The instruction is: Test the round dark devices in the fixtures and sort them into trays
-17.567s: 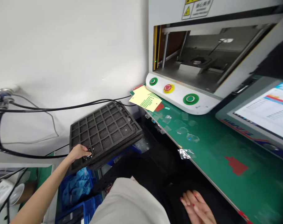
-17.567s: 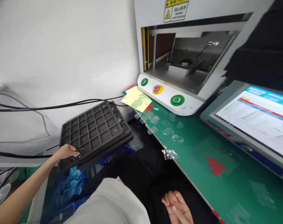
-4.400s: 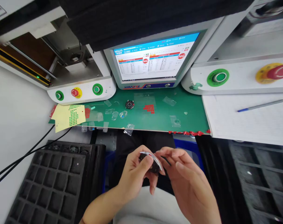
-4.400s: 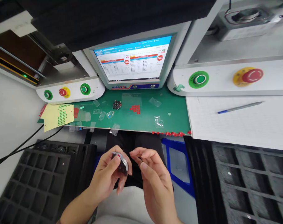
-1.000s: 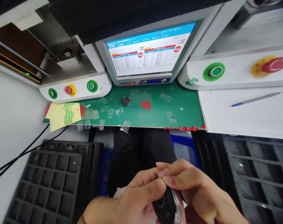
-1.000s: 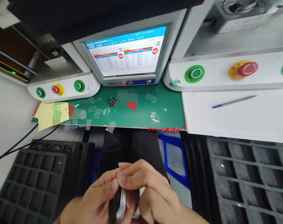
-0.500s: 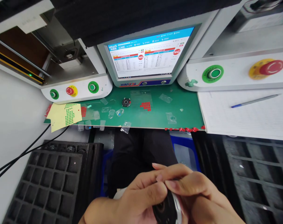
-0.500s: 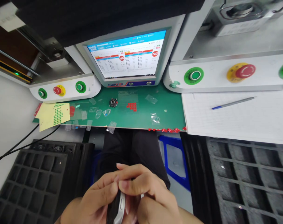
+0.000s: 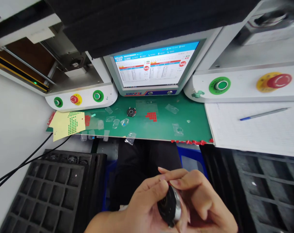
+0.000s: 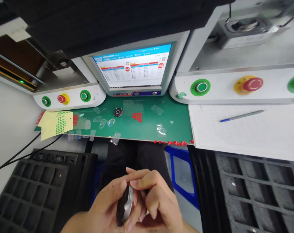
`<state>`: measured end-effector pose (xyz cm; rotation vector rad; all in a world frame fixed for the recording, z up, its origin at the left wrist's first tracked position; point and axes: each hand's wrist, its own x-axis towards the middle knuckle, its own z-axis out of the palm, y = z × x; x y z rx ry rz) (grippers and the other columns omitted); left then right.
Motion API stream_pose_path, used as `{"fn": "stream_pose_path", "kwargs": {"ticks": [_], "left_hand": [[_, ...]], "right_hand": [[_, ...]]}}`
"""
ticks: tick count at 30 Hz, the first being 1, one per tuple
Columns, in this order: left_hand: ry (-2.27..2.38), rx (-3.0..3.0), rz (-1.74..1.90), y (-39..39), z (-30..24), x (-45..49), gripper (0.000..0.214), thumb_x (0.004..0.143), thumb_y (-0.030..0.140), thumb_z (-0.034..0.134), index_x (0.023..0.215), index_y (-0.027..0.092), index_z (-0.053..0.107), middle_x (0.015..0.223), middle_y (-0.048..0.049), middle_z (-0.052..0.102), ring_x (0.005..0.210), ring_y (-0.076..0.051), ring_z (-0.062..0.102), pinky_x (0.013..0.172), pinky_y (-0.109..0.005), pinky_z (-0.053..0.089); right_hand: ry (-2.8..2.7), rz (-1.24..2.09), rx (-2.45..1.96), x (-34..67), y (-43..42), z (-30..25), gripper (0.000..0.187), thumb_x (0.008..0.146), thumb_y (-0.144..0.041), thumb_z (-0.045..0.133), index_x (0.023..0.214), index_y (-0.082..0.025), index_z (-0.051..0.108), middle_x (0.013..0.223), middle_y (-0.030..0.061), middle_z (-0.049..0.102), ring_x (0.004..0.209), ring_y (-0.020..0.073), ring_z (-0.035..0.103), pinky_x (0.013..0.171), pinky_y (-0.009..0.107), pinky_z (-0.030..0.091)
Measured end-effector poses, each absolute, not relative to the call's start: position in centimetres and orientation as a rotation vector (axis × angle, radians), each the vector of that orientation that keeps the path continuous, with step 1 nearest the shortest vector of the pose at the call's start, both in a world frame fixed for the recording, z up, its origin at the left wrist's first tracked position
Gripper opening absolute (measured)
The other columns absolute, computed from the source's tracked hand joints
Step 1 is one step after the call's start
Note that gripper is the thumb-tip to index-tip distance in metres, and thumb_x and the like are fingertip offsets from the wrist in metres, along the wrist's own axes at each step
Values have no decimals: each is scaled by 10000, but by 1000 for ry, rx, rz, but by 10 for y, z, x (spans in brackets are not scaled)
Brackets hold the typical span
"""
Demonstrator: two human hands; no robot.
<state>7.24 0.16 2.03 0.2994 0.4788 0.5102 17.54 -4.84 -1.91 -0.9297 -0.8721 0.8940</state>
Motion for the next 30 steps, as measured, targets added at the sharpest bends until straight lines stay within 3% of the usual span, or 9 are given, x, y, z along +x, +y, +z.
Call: {"fn": "stream_pose_path", "kwargs": {"ticks": [5,8,10,14,16,18,21,25,30], "left_hand": [[578,351,537,14,13,82,505,845,590,610,614,142,579,455,19,390,519,-124,437,490,-233,238],[613,428,471,27,9,82,560,869,668,496,701,146,610,550,-30,540,608,-171,556,573,-257,369],[699,704,413,47,9,78,560,897,674,448,865,149,642,732,-75,664,750,-213,634,695,-302,459],[1292,1865,317,116,6,74,238,946,351,501,1026,176,641,1043,-95,706,989,-226,648,913,-330,483],[1657,2220,197,153,0,76,226,922,224,496,1087,151,632,1141,-130,681,1083,-270,625,970,-380,473],[1847,2305,100,183,-7,81,283,914,198,495,1155,110,615,1198,-178,652,1136,-332,603,971,-449,475],[1955,2312,-33,210,-16,89,345,911,296,542,1186,100,615,1179,-187,660,1082,-382,634,883,-486,517],[2012,2296,-233,224,-20,96,377,860,408,618,1105,125,658,1088,-167,695,972,-399,684,799,-490,538],[1990,2288,-338,229,-20,103,285,845,329,623,1026,118,681,1063,-172,705,1005,-364,686,849,-435,523]], "right_hand": [[-1066,786,-888,187,-27,-15,410,725,-71,803,980,-235,527,1169,81,667,1071,258,698,885,362,632],[-980,745,-912,190,-22,-20,401,751,-101,802,992,-238,511,1150,92,690,1079,256,696,900,373,622],[-925,674,-928,194,-18,-23,371,761,-97,794,966,-230,515,1107,85,699,1051,241,704,919,380,611],[-899,548,-949,209,-10,-31,321,770,-27,745,930,-200,527,1056,86,693,1012,216,713,947,349,593],[-876,559,-976,215,-9,-37,332,760,4,730,927,-198,525,1059,89,682,1012,226,714,937,357,600],[-877,588,-996,219,-10,-44,354,752,16,725,940,-203,520,1074,95,670,1021,244,709,910,380,615],[-932,626,-1012,222,-11,-53,354,767,-13,730,951,-215,505,1089,102,664,1039,253,699,881,382,624],[-974,605,-1046,227,-12,-59,324,790,-51,729,938,-215,493,1085,92,659,1040,227,692,900,339,610],[-995,618,-1099,233,-15,-63,333,797,-33,716,948,-214,481,1096,82,636,1073,204,677,942,305,582]]}}
